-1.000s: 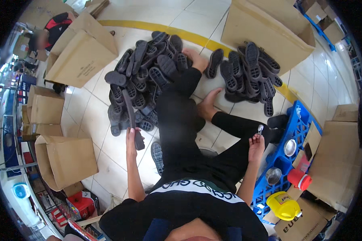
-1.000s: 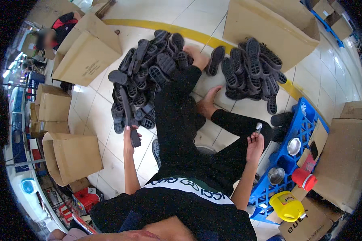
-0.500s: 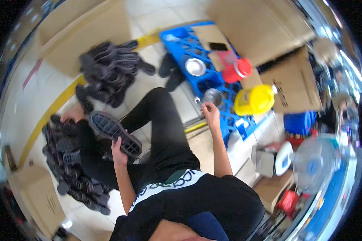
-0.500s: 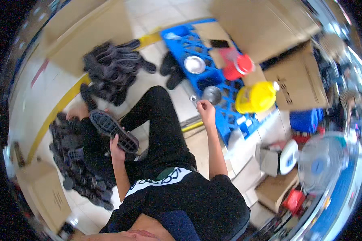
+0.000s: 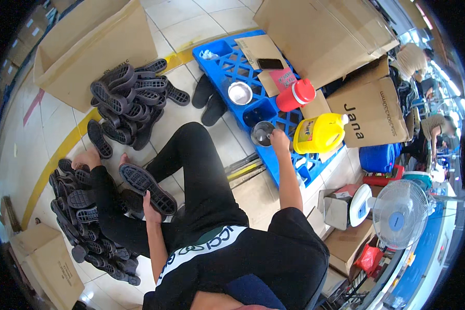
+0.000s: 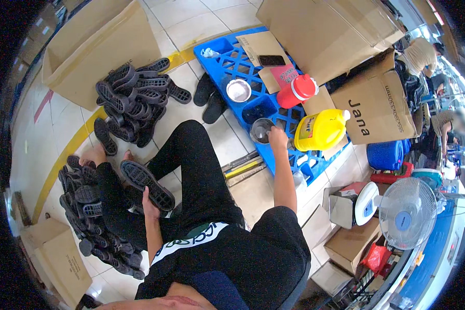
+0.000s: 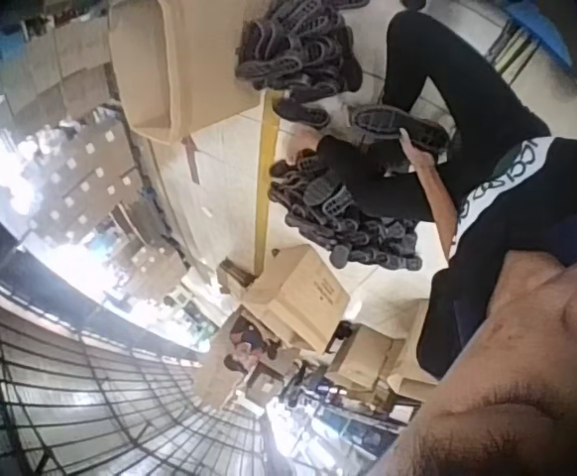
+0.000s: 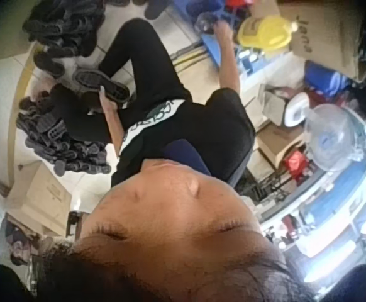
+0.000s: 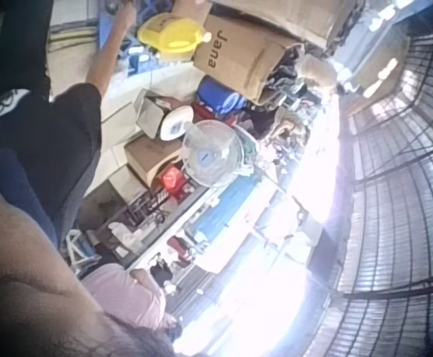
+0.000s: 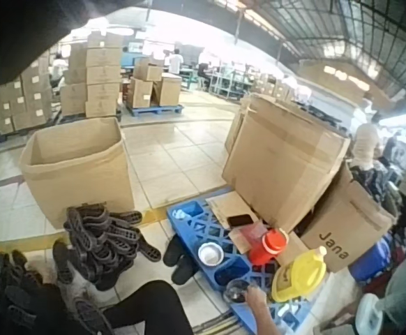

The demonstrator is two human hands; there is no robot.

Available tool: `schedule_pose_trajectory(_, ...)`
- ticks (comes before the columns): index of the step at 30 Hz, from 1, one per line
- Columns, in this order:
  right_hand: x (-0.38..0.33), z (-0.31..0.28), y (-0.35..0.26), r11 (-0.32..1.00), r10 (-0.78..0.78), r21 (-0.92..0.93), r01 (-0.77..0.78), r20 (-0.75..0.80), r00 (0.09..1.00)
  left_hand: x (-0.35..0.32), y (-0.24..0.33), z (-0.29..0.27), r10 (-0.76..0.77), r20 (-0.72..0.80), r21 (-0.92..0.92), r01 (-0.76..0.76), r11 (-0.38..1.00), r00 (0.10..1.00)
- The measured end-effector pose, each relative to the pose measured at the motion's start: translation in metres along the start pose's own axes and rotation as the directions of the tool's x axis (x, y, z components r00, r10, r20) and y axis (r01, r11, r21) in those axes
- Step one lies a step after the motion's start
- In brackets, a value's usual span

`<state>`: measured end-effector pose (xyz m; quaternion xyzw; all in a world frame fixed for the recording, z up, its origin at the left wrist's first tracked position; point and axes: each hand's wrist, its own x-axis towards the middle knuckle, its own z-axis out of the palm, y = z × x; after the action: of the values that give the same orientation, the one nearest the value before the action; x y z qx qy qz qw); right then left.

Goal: Applying glue or primer to shoe soles using a bottle and applicator

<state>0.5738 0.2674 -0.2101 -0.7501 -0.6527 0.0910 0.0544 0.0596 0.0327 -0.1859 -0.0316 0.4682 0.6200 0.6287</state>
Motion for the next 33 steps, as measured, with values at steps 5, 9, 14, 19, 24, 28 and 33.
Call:
schedule_pose_trajectory(5,0.013,0.012,0.001,1.000,0.004,0.021,-0.005,0.009,1.000,-0.002,0.004,0.005,0.016,-0.055,-0.089,-0.021,0.996,0.998)
schedule_pose_trajectory(9,0.021,0.011,-0.010,0.966,-0.119,0.205,0.158,-0.189,0.975,0.002,0.001,-0.001,0.025,-0.037,-0.108,-0.029,0.994,0.999)
schedule_pose_trajectory(14,0.030,0.028,-0.002,0.959,0.050,0.283,-0.029,-0.066,0.997,-0.002,0.007,0.010,-0.024,-0.021,-0.096,0.022,0.995,0.999)
schedule_pose_trajectory(19,0.016,-0.002,-0.003,0.910,0.143,0.413,-0.034,-0.236,0.961,0.009,-0.003,-0.013,0.020,-0.032,-0.065,-0.022,0.998,0.999)
schedule_pose_trajectory(24,-0.003,-0.006,0.042,0.927,0.151,0.370,-0.064,-0.210,0.966,0.003,0.003,0.004,0.003,-0.020,-0.044,-0.004,0.999,1.000)
schedule_pose_trajectory(28,-0.016,0.000,0.065,0.952,0.233,0.249,-0.178,-0.212,0.949,0.003,0.001,0.006,-0.019,-0.104,-0.019,0.017,1.000,0.994)
schedule_pose_trajectory(33,-0.021,0.001,0.071,0.925,0.272,0.340,-0.169,-0.284,0.919,0.010,-0.006,-0.003,0.006,-0.103,0.053,-0.001,0.999,0.995)
